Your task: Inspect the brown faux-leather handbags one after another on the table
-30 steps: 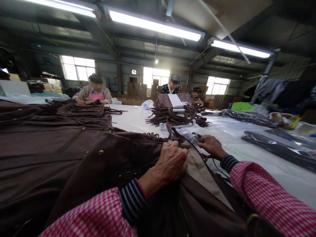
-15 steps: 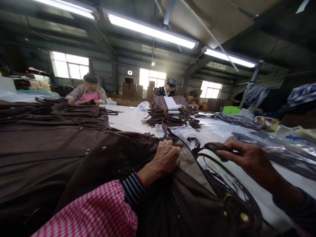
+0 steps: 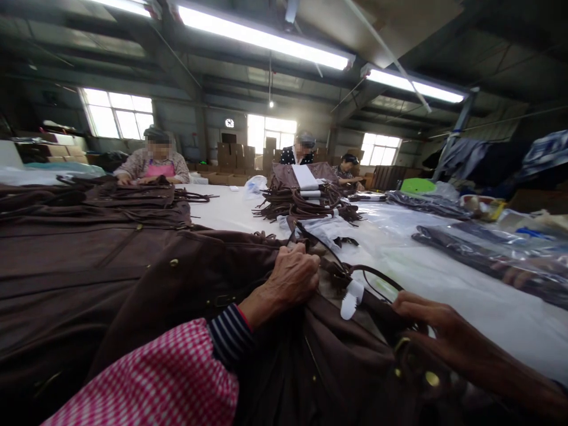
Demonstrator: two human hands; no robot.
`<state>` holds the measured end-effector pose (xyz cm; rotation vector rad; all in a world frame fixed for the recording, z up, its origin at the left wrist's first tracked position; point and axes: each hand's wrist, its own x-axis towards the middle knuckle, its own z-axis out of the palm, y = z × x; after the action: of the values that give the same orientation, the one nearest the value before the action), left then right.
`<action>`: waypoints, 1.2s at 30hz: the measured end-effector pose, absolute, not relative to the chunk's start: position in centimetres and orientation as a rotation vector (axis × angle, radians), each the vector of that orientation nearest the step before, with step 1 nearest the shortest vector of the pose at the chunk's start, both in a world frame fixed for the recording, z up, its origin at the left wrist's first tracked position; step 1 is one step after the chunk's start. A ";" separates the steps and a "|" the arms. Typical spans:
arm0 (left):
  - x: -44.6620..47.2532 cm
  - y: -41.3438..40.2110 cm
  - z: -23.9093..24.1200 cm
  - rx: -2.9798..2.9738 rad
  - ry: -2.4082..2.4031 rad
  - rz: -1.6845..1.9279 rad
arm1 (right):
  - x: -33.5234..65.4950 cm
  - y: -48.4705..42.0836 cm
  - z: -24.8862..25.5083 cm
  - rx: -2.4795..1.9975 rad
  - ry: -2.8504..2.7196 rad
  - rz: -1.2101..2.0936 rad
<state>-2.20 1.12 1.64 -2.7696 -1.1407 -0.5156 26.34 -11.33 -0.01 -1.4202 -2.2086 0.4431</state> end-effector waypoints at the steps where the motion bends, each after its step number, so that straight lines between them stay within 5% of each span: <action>1: -2.2 1.1 1.7 -2.768 -1.146 -0.514 | 26.5 -11.4 0.2 -1.430 -2.203 0.485; 7: -2.2 1.2 1.6 -2.762 -1.146 -0.516 | 27.0 -11.4 2.8 -1.542 -2.091 0.603; 21: -2.4 1.4 0.9 -2.743 -1.086 -0.582 | 18.7 -3.9 3.1 -1.654 -2.171 0.225; 29: -2.3 1.4 0.5 -2.731 -1.034 -0.626 | 20.8 -4.2 1.8 -1.562 -2.145 0.434; 36: -2.4 1.6 0.4 -2.727 -1.025 -0.638 | 21.7 -6.8 0.4 -1.451 -2.203 -0.141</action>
<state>-2.36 1.55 0.40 -2.7271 -1.0248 -0.6377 21.70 -6.80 0.40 -1.4508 -2.2032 -0.1408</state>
